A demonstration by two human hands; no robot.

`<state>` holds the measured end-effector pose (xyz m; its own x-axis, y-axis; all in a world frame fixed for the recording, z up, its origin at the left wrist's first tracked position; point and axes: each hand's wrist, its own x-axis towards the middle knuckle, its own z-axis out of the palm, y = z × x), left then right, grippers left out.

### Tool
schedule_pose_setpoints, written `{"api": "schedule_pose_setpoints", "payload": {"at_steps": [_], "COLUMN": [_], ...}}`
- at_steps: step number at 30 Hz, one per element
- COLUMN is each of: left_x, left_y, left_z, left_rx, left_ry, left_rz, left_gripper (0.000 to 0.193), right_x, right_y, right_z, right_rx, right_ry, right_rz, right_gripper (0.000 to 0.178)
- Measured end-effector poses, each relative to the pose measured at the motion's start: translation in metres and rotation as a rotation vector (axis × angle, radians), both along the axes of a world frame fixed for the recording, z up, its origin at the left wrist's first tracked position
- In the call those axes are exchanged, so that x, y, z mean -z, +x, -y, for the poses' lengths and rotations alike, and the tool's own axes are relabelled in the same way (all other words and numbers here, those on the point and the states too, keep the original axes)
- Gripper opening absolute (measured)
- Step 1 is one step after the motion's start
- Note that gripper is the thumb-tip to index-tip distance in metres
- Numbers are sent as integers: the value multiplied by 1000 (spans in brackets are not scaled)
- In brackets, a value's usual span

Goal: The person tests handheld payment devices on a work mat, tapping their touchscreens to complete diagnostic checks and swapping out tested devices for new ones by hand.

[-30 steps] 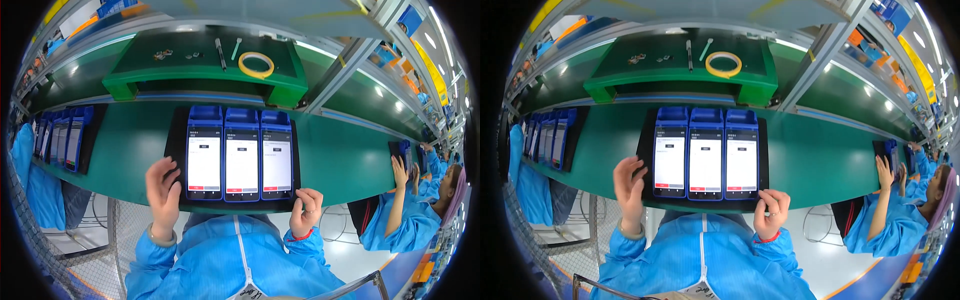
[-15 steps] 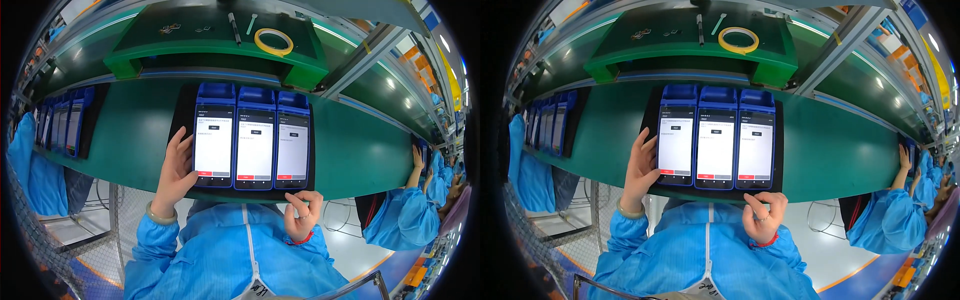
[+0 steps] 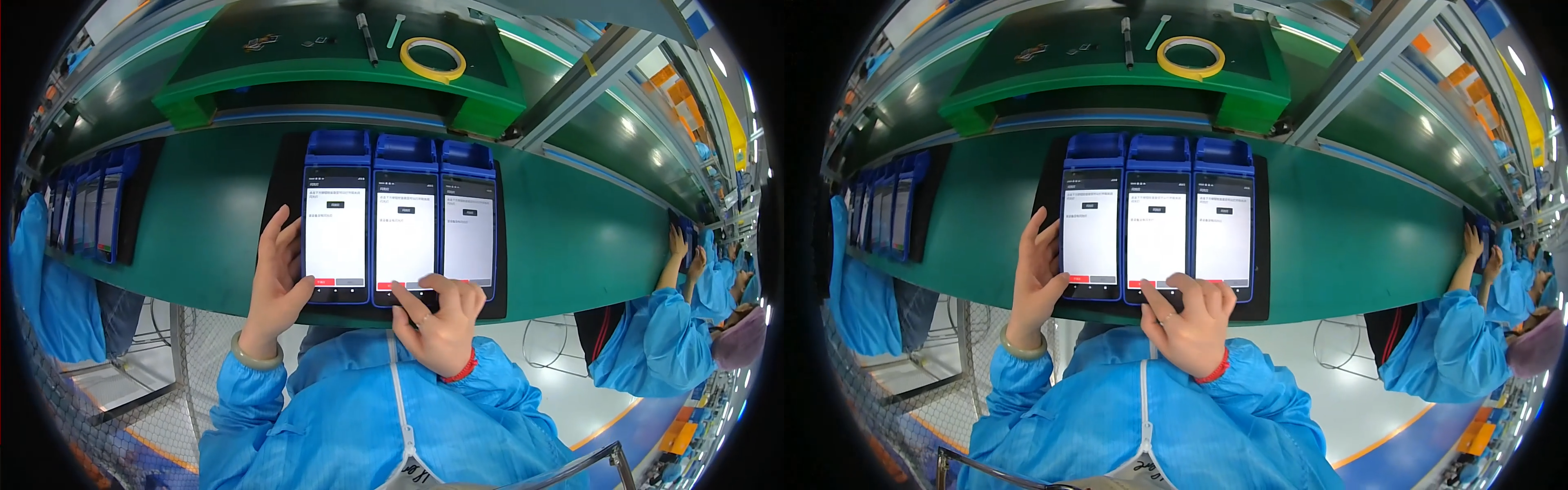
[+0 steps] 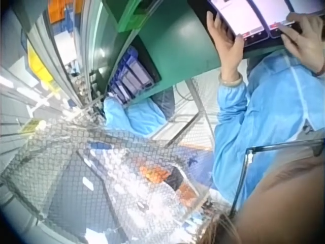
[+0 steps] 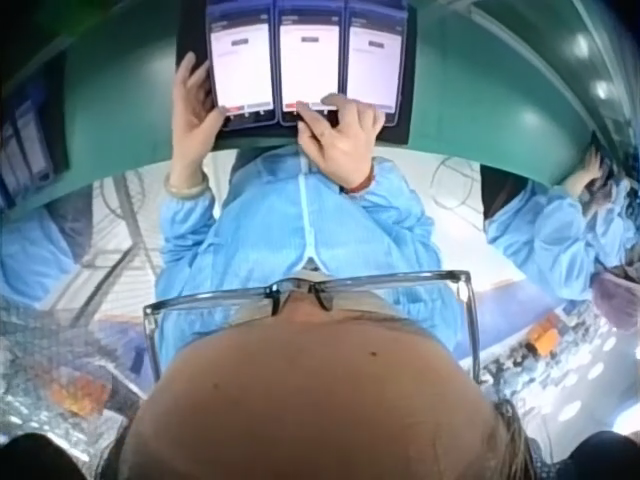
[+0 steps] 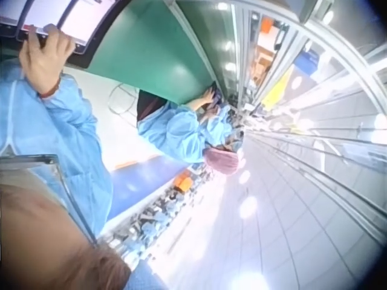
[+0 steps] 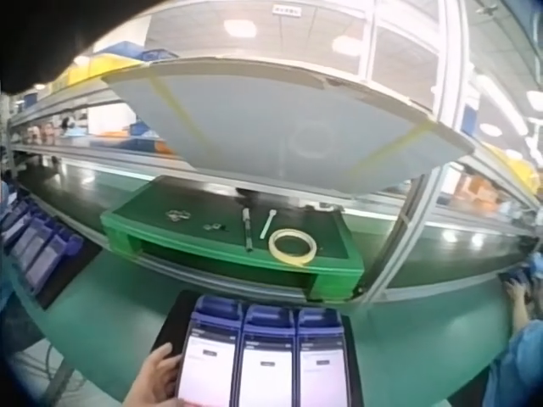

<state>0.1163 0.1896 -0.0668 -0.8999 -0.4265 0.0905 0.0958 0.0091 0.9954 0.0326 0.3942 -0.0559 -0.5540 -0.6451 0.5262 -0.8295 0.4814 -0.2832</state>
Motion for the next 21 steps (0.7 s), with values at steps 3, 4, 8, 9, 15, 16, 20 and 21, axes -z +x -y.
{"api": "schedule_pose_setpoints", "payload": {"at_steps": [3, 4, 8, 9, 15, 16, 20, 21], "left_x": [-1, 0, 0, 1, -1, -1, -4, -6], "left_y": [0, 0, 1, 1, 1, 1, -1, -1], "left_z": [-1, -1, 0, 1, 1, 1, -4, -5], "left_rx": [-11, -19, -25, -28, -34, -36, -62, -89], "left_ry": [11, 3, -32, -18, -40, -42, 6, 15], "left_rz": [-5, 0, -18, -25, 2, 1, 2, 12], "left_gripper": [81, 81, 82, 83, 83, 83, 85, 85], "right_x": [-2, -3, 5, 6, 9, 10, 15, 18], "right_y": [-2, -4, -8, -11, -19, -18, -21, -23], "right_z": [-5, -10, -44, -48, -49, -50, -57, -58], "right_rx": [18, 28, 174, 179, 252, 250, 289, 284], "right_ry": [-25, -56, -153, -147, -40, -43, -174, -197], "right_rz": [31, 58, 65, 61, 60, 59, 121, 139], "right_gripper": [29, 28, 31, 31, 29, 29, 31, 33]}}
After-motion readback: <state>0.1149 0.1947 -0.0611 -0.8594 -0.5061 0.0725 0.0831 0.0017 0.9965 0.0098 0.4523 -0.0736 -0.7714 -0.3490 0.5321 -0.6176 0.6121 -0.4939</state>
